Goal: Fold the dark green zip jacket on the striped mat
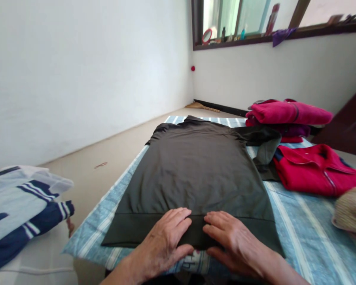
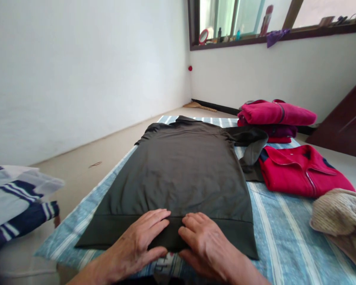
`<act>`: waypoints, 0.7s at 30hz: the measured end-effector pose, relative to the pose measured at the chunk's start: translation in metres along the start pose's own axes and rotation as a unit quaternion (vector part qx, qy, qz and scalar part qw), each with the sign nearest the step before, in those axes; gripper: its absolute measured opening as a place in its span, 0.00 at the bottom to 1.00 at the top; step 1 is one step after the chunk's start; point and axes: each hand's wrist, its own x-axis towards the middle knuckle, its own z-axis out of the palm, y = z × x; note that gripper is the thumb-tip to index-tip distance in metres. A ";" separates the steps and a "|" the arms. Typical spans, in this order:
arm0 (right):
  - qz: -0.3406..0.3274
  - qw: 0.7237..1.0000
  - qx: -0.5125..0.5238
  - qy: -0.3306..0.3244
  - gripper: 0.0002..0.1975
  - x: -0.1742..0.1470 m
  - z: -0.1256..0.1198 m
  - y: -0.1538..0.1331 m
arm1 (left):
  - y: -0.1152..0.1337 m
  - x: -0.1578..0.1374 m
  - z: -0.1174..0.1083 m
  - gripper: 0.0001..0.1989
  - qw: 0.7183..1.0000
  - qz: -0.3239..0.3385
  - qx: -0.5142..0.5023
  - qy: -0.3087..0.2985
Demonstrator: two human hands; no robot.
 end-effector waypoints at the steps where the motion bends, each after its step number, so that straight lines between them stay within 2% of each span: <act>1: 0.003 1.000 -0.003 -0.012 0.15 -0.003 0.002 -0.002 | 0.000 0.000 0.001 0.21 1.000 0.001 -0.002 -0.001; 6: 0.012 0.999 -0.010 -0.028 0.13 -0.007 0.011 0.002 | -0.001 0.001 -0.001 0.19 1.000 0.005 -0.014 -0.005; 9: 0.007 1.000 -0.007 -0.016 0.11 -0.006 0.011 0.004 | -0.001 0.002 -0.002 0.19 1.000 0.006 -0.023 -0.008; 14: -0.014 1.000 0.004 0.020 0.12 -0.002 0.009 0.007 | -0.001 0.005 -0.003 0.23 0.999 0.004 -0.034 -0.018; 18: 0.061 0.994 0.073 0.044 0.14 0.009 0.000 0.017 | -0.005 0.015 -0.011 0.17 0.997 -0.010 -0.069 -0.037; 21: 0.119 0.984 0.126 0.036 0.14 0.024 -0.011 0.030 | -0.014 0.030 -0.023 0.11 0.990 -0.050 -0.102 -0.087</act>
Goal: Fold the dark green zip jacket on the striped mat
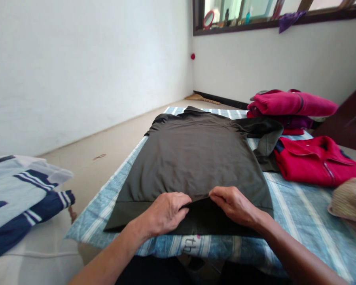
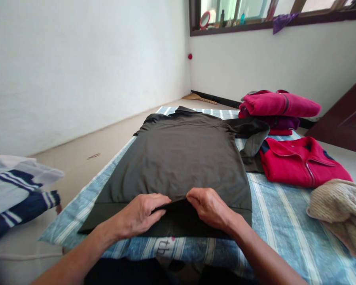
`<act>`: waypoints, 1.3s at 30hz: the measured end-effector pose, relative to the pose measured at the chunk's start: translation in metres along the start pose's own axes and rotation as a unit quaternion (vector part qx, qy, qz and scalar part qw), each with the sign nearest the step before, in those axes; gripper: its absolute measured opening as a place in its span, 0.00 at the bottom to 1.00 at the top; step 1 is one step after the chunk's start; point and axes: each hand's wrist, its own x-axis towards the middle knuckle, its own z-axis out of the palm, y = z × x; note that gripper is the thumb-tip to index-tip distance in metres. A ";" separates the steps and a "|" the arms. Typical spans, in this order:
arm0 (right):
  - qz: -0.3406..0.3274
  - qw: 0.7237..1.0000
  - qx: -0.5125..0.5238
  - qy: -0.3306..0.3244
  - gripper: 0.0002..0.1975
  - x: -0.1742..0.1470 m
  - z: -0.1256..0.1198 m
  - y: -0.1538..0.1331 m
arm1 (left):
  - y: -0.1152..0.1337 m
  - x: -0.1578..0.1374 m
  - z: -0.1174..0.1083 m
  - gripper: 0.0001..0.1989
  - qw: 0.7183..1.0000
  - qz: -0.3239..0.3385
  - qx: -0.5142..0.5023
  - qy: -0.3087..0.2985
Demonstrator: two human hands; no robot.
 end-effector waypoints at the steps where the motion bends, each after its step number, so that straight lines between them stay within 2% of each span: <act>1: 0.009 1.000 0.010 -0.002 0.14 0.007 -0.004 0.003 | -0.003 0.005 -0.006 0.11 1.000 -0.017 -0.016 -0.017; 3: 0.016 1.000 0.018 0.004 0.14 0.019 -0.010 0.010 | -0.009 0.017 -0.015 0.11 0.997 -0.043 -0.049 -0.038; 6: 0.022 0.999 0.000 0.025 0.14 0.031 -0.012 0.022 | -0.020 0.034 -0.022 0.09 0.994 -0.066 -0.076 -0.035; 12: 0.046 0.994 -0.079 0.058 0.13 0.037 -0.005 0.040 | -0.031 0.054 -0.015 0.09 0.995 -0.074 -0.069 -0.018; 21: 0.069 0.993 -0.051 0.081 0.12 0.036 0.001 0.046 | -0.035 0.056 -0.010 0.09 0.993 -0.083 -0.085 -0.002; 29: 0.082 0.989 -0.047 0.113 0.11 0.034 0.006 0.049 | -0.042 0.059 -0.011 0.10 0.980 -0.102 -0.170 -0.033; 39: 0.065 0.987 -0.023 0.146 0.10 0.032 0.008 0.054 | -0.050 0.062 -0.007 0.10 0.974 -0.106 -0.198 -0.042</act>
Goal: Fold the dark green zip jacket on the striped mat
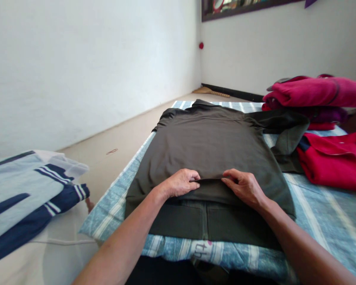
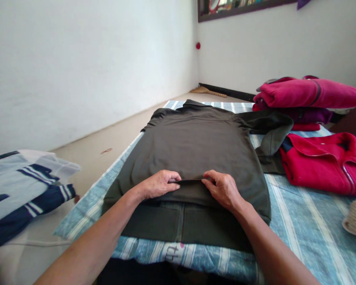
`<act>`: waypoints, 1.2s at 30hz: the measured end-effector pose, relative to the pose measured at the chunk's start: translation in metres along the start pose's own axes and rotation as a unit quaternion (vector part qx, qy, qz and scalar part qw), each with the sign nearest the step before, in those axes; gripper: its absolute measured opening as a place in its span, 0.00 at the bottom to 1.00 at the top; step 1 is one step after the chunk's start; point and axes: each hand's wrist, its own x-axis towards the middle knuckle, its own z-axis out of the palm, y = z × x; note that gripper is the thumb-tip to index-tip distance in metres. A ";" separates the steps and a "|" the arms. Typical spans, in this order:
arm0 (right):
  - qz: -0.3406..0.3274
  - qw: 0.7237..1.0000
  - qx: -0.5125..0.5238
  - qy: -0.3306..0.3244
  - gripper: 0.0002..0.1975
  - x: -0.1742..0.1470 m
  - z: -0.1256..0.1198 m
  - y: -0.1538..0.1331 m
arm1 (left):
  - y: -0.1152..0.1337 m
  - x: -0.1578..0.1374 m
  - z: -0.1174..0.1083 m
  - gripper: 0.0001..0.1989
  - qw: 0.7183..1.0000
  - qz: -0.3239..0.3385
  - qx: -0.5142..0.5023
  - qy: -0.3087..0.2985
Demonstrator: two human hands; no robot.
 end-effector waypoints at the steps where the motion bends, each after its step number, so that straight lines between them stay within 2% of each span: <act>1: -0.017 1.000 -0.004 0.009 0.09 -0.001 -0.002 -0.001 | 0.000 0.000 0.000 0.10 1.000 0.000 -0.003 -0.001; 6: -0.166 0.982 -0.080 0.031 0.08 -0.013 -0.018 -0.021 | -0.001 0.001 -0.001 0.11 1.000 0.004 -0.023 -0.012; 9: -0.204 0.976 -0.080 0.016 0.04 -0.027 -0.019 -0.031 | 0.001 0.000 -0.002 0.11 0.999 -0.002 -0.033 -0.016; 13: -0.188 0.979 -0.076 -0.014 0.02 -0.044 -0.006 -0.027 | 0.003 -0.001 -0.003 0.11 0.999 -0.012 -0.041 -0.013; 18: -0.178 0.980 -0.086 -0.007 0.04 -0.054 0.005 -0.020 | 0.004 -0.001 -0.003 0.11 0.999 -0.013 -0.048 -0.011; 29: -0.187 0.980 -0.068 0.023 0.04 -0.053 0.007 -0.021 | 0.001 -0.001 -0.002 0.11 0.998 -0.023 -0.065 -0.011; 36: -0.146 0.988 -0.043 0.025 0.05 -0.053 0.009 -0.018 | 0.001 0.000 -0.002 0.12 0.998 -0.028 -0.053 -0.003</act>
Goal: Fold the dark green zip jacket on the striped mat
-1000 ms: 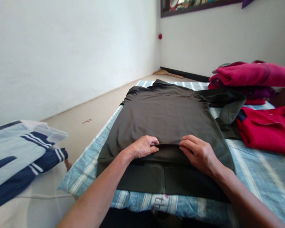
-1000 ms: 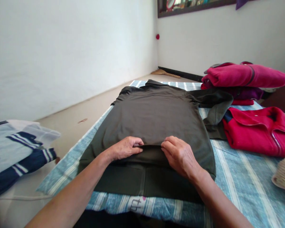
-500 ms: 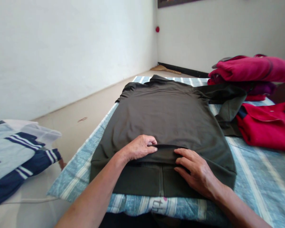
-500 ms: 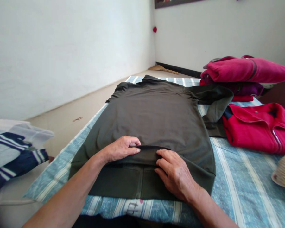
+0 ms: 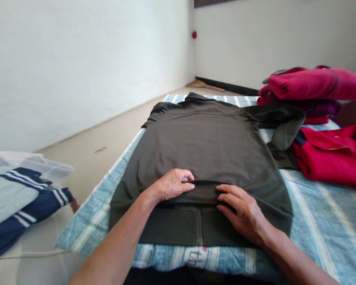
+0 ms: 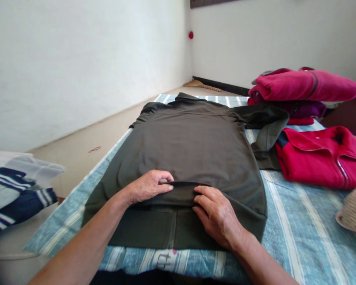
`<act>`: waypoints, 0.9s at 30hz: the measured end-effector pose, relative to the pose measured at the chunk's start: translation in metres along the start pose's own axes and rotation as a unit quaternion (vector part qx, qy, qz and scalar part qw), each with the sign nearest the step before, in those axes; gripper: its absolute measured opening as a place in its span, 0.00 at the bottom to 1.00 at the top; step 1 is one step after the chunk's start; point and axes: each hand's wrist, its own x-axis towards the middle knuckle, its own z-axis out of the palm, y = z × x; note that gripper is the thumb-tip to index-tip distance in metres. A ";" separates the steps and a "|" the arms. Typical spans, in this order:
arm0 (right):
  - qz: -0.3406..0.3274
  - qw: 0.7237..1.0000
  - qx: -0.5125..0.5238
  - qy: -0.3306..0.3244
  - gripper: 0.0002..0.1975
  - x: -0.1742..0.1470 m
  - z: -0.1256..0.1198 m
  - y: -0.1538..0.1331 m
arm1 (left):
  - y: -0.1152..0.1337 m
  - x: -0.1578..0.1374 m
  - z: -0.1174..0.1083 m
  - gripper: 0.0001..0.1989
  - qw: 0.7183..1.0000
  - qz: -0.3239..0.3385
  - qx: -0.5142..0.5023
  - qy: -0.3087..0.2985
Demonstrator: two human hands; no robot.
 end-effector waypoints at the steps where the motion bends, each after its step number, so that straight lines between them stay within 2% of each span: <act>1: 0.006 1.000 0.005 -0.001 0.05 0.000 0.000 0.000 | 0.000 0.000 0.000 0.12 1.000 0.000 0.003 0.001; 16: 0.021 0.999 0.041 -0.009 0.07 0.004 -0.005 0.002 | 0.000 0.001 0.000 0.12 1.000 -0.009 -0.003 -0.002; 22: 0.035 0.998 0.042 -0.016 0.08 0.005 -0.005 0.000 | 0.001 -0.001 0.002 0.11 1.000 0.009 0.022 0.002; 24: 0.039 0.998 0.044 -0.017 0.09 0.006 -0.006 0.000 | 0.002 -0.003 0.003 0.09 0.998 0.021 0.058 0.022; 27: 0.045 0.997 0.053 -0.016 0.09 0.007 -0.007 -0.001 | 0.006 -0.013 0.008 0.09 0.978 0.059 0.156 0.126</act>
